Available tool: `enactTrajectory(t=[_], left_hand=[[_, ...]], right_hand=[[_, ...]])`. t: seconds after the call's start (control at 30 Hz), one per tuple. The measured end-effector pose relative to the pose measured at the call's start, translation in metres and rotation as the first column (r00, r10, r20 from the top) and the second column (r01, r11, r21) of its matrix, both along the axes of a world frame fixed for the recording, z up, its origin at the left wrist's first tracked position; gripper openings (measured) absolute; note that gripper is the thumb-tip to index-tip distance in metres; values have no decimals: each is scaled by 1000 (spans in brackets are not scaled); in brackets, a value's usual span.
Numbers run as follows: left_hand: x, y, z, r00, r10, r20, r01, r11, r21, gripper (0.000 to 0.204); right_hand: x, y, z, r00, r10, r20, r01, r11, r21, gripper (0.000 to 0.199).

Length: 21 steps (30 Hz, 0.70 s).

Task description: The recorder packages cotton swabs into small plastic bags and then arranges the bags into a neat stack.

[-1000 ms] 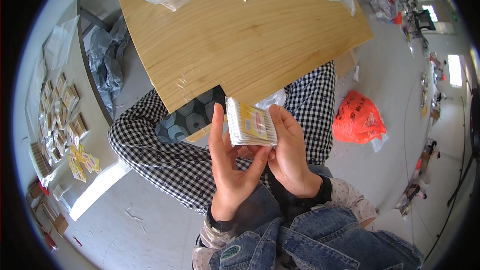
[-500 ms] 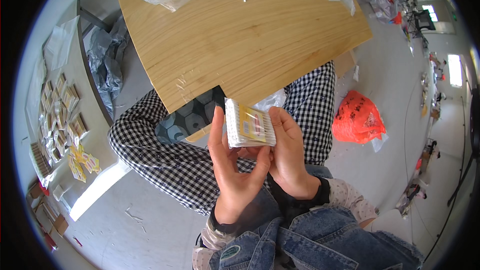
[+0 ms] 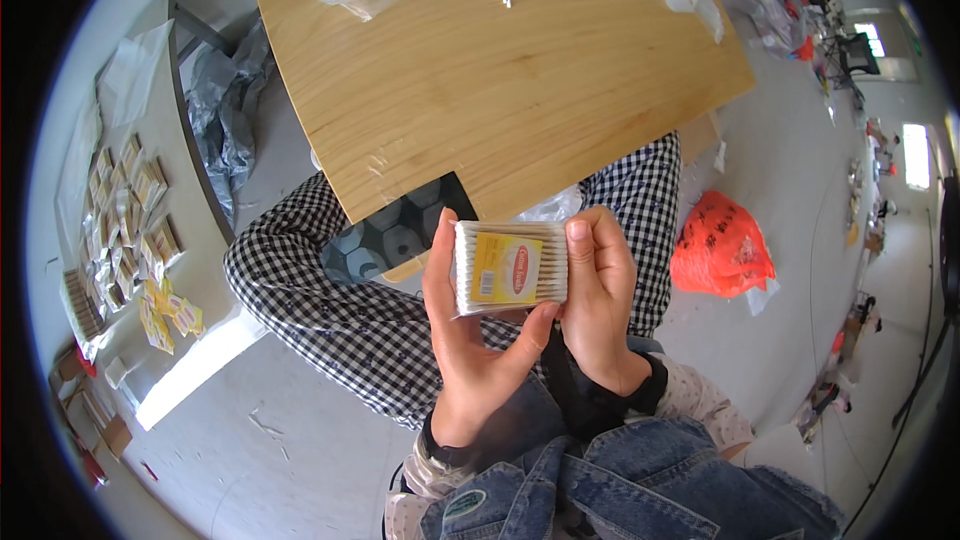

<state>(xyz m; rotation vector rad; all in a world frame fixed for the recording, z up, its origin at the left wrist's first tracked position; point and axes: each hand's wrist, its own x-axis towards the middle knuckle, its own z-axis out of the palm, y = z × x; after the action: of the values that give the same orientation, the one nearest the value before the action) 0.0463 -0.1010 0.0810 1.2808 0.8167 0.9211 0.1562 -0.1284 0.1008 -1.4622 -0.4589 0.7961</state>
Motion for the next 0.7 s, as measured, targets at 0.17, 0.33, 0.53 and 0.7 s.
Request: enactTrajectory(t=[0.17,0.33,0.53,0.7], left_hand=[[5,3,5,997,50,65,-41,992,-122,102],[-5,15,-2,995,-30,99,50,975,-215,96],[-6,22,2,964,10,266,111,892,-438,67],[-9,18,-5,954,43,296,131,829,-544,68]], right_hand=[[6,1,2,978,19,-208,-40,995,-95,23],[15,3,8,909,27,-417,-124,970,-207,20],[32,-1,15,885,125,-449,-215,964,-155,20],[41,-12,18,931,349,-108,-356,933,-50,23]])
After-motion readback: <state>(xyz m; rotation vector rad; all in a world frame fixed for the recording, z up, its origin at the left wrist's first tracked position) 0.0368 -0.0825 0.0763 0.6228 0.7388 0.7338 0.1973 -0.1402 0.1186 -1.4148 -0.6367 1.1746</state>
